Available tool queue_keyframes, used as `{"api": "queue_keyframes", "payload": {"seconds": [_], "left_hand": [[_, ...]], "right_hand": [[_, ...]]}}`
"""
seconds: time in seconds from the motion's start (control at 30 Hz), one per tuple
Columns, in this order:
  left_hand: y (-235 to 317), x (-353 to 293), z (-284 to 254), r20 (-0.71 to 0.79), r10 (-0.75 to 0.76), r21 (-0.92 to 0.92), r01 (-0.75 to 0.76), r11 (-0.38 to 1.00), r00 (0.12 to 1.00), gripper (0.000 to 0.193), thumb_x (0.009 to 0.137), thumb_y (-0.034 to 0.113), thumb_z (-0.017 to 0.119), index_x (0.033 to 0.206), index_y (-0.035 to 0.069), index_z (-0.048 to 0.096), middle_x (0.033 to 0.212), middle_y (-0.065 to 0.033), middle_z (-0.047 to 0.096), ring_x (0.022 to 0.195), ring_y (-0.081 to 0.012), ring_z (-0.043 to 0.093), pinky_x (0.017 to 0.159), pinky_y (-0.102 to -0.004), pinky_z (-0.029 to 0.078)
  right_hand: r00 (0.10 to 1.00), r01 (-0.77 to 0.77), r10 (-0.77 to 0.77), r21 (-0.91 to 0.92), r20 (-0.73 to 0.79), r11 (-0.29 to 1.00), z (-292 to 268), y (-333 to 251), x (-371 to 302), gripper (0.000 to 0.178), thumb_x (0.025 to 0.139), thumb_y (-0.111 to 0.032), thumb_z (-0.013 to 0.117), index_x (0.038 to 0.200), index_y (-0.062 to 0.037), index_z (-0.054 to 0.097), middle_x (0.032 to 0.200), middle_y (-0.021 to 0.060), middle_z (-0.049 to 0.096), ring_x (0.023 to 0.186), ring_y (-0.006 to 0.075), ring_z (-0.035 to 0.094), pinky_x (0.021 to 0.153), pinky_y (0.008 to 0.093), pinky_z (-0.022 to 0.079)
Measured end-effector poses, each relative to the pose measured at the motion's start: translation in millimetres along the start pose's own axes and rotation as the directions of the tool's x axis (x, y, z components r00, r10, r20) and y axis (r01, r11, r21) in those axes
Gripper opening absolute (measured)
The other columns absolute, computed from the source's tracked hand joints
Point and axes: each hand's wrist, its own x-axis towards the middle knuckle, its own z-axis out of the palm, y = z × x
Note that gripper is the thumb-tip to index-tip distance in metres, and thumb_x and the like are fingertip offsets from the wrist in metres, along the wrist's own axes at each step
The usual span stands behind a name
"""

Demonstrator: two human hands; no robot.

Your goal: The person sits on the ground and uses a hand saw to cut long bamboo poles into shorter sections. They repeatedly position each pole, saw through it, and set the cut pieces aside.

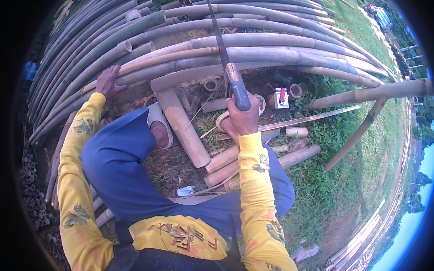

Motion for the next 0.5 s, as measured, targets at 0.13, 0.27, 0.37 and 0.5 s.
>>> {"api": "queue_keyframes", "payload": {"seconds": [0.13,0.27,0.37,0.5], "left_hand": [[5.2,-22.8,-16.4,-0.159,0.005,0.032,0.0,0.999,0.987,0.068,0.076,0.044,0.085,0.122,0.005,0.053,0.111,-0.014,0.059,0.108,-0.0366,0.058,0.096,-0.0463,0.046],[11.6,-75.5,-21.6,-0.143,0.096,0.043,-0.09,0.995,0.985,0.057,0.081,0.04,0.081,0.117,0.004,0.054,0.108,-0.0136,0.058,0.107,-0.0342,0.057,0.092,-0.0453,0.044],[29.5,-112.7,-16.1,-0.029,0.013,0.016,-0.013,1.0,0.999,0.05,0.083,0.034,0.078,0.115,0.004,0.054,0.103,-0.0126,0.058,0.101,-0.0332,0.059,0.085,-0.0447,0.045],[35.8,-179.9,54.7,0.11,-0.204,0.138,0.188,0.972,0.973,0.045,0.083,0.027,0.076,0.115,0.005,0.054,0.095,-0.0114,0.059,0.091,-0.0319,0.063,0.081,-0.0442,0.049]], "right_hand": [[0.993,0.116,-0.117,-0.094,-0.008,0.989,8.7,5.0,-4.2,0.009,0.087,0.001,0.072,0.086,-0.002,0.063,0.07,-0.0022,0.059,0.061,0.0052,0.054,0.054,0.0239,0.043],[0.996,0.091,-0.091,-0.05,0.0,0.995,7.8,9.9,-4.3,0.009,0.088,0.002,0.071,0.086,-0.0025,0.063,0.07,-0.0018,0.06,0.06,0.005,0.054,0.055,0.0235,0.043],[0.998,0.065,-0.064,-0.039,0.027,0.997,-3.4,20.8,0.7,0.012,0.088,0.005,0.069,0.084,-0.003,0.061,0.068,-0.0011,0.059,0.058,0.0058,0.054,0.054,0.0235,0.043],[0.999,0.022,-0.024,0.075,0.025,0.997,11.3,12.9,-2.5,0.015,0.086,0.004,0.07,0.079,-0.0031,0.059,0.063,-0.0017,0.056,0.052,0.0066,0.052,0.048,0.0248,0.041]]}}
